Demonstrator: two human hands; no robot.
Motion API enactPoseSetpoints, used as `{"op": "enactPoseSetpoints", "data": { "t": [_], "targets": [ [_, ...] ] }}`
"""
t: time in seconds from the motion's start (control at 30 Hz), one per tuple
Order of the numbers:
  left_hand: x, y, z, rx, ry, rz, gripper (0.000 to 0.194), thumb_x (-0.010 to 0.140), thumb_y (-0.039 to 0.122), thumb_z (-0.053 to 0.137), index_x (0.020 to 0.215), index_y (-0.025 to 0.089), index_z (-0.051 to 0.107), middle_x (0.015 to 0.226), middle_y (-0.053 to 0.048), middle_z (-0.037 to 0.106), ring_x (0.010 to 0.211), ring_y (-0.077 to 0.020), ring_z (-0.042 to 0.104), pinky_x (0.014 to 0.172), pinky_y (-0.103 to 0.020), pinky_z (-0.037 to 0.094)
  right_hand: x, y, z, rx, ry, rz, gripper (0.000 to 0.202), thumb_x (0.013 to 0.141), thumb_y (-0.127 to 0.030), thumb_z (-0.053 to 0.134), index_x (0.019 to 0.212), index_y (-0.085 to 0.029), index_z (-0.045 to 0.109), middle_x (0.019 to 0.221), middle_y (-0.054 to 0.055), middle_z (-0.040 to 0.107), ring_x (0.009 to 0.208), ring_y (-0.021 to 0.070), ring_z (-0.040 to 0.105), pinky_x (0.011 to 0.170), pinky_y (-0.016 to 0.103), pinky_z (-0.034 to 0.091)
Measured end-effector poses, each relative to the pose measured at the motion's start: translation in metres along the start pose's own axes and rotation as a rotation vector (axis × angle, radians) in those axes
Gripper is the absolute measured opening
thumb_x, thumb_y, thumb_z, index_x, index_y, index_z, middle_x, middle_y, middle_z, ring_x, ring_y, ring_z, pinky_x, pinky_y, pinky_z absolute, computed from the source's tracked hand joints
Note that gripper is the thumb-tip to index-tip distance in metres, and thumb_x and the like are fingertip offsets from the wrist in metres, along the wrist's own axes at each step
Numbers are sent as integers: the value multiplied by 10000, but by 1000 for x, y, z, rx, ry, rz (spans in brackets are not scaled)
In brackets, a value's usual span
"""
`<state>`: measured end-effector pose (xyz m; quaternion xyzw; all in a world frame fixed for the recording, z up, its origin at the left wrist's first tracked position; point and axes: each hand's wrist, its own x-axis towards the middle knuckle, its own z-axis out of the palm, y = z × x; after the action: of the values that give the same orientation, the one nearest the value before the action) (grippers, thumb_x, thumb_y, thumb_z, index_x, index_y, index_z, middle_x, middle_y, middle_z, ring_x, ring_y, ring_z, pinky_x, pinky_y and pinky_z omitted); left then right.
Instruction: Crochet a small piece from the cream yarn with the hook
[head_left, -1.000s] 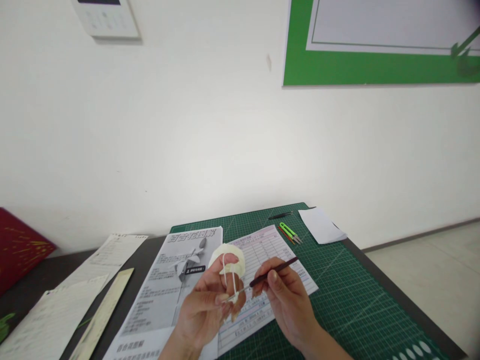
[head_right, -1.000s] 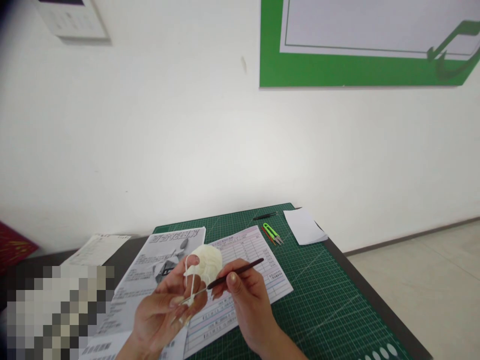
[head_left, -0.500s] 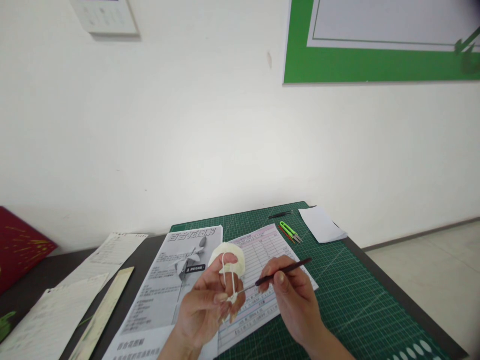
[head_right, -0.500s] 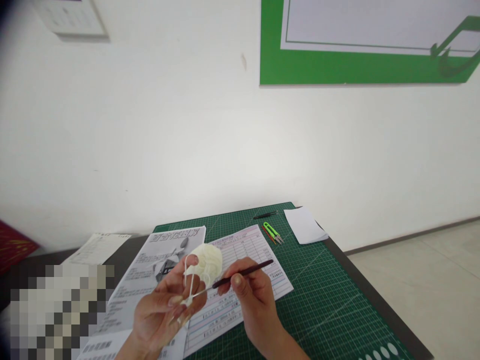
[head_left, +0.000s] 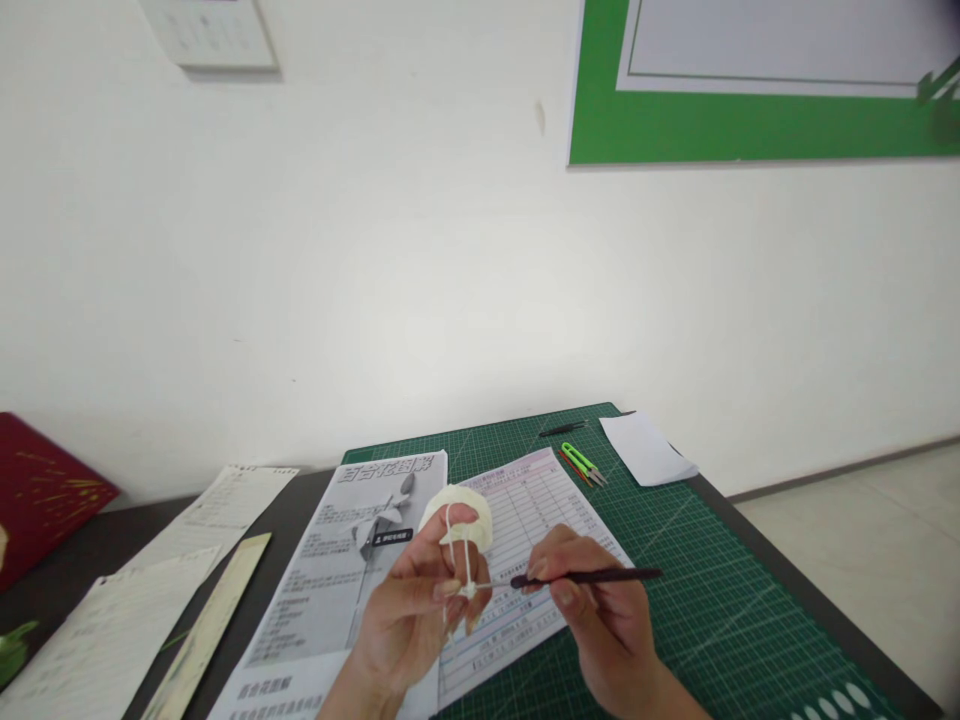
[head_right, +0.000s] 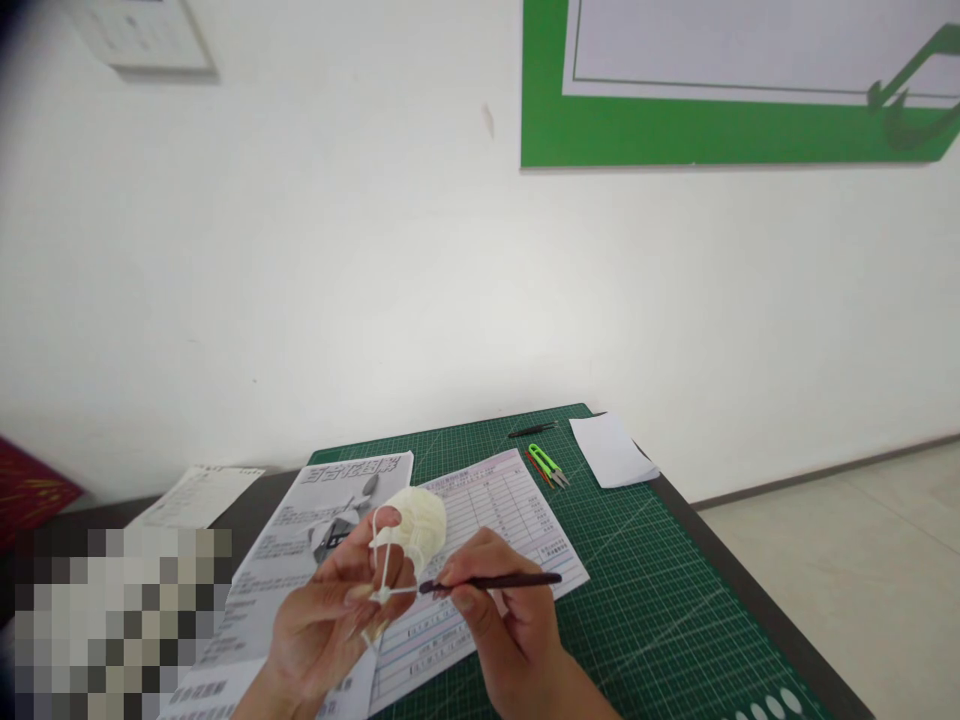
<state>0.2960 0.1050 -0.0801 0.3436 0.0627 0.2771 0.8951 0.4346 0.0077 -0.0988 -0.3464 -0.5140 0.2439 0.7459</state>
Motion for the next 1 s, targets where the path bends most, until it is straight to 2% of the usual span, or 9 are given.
{"op": "enactPoseSetpoints", "data": {
  "t": [0.13, 0.27, 0.4, 0.47, 0.6, 0.7, 0.8, 0.9, 1.0],
  "targets": [
    [0, 0, 0, 22, 20, -2, 418, 607, 91, 620, 1016, 172, 584, 534, 18, 483, 518, -121, 459, 492, -232, 285, 0, -4, 0, -129, -77, -85, 184, 860, -193, 479, 994, -246, 592, 766, 57, 595, 701, 202, 565, 598, 354, 465],
    [0, -2, -1, 51, 15, -7, 416, 621, 96, 619, 1028, 174, 588, 531, 17, 476, 525, -125, 473, 491, -225, 281, 3, -10, 2, -339, -189, -268, 287, 840, -128, 486, 1091, -255, 545, 780, 76, 649, 671, 204, 596, 579, 364, 502],
    [0, -3, 0, 25, 56, 27, 442, 616, 83, 644, 1043, 182, 585, 596, 16, 505, 540, -109, 476, 488, -205, 301, 1, -15, 1, -601, -272, -462, 388, 839, -143, 510, 1211, -232, 451, 806, 89, 707, 686, 212, 642, 606, 374, 551],
    [-1, -3, 1, 5, 98, 45, 489, 608, 59, 653, 1073, 190, 575, 649, 13, 526, 573, -109, 487, 503, -201, 329, 0, -20, 0, -778, -320, -556, 382, 822, -132, 544, 1192, -196, 471, 801, 92, 734, 718, 213, 667, 664, 367, 570],
    [-1, -5, 4, -10, 168, 111, 519, 618, 46, 656, 1099, 223, 571, 676, 13, 552, 610, -117, 512, 554, -212, 384, 3, -29, 4, -1022, -362, -716, 186, 796, -102, 567, 961, -172, 613, 748, 74, 762, 677, 185, 699, 714, 303, 591],
    [-1, -7, 8, -4, 230, 190, 533, 637, 59, 657, 1118, 270, 561, 682, 19, 567, 625, -121, 531, 581, -221, 407, 4, -30, 7, -1115, -377, -751, 161, 808, -109, 536, 891, -181, 654, 741, 59, 766, 640, 171, 705, 680, 276, 604],
    [-1, -9, 13, 13, 307, 247, 543, 635, 78, 674, 1119, 296, 559, 694, 15, 589, 661, -132, 546, 632, -244, 427, 2, -23, 7, -1146, -369, -750, 176, 824, -124, 520, 911, -185, 660, 764, 60, 766, 673, 172, 708, 700, 279, 600],
    [-3, -10, 16, 93, 360, 289, 552, 643, 71, 671, 1125, 312, 552, 701, 8, 613, 680, -141, 552, 642, -255, 425, -5, -13, 5, -1111, -308, -725, 215, 823, -125, 533, 1012, -171, 626, 810, 90, 759, 759, 195, 700, 754, 321, 582],
    [-4, -9, 16, 177, 366, 337, 533, 657, 62, 658, 1118, 310, 556, 700, 5, 627, 713, -154, 556, 686, -279, 422, -7, -6, 5, -962, -272, -636, 369, 813, -104, 536, 1178, -155, 529, 865, 125, 740, 812, 220, 678, 742, 355, 575]
  ]
}}
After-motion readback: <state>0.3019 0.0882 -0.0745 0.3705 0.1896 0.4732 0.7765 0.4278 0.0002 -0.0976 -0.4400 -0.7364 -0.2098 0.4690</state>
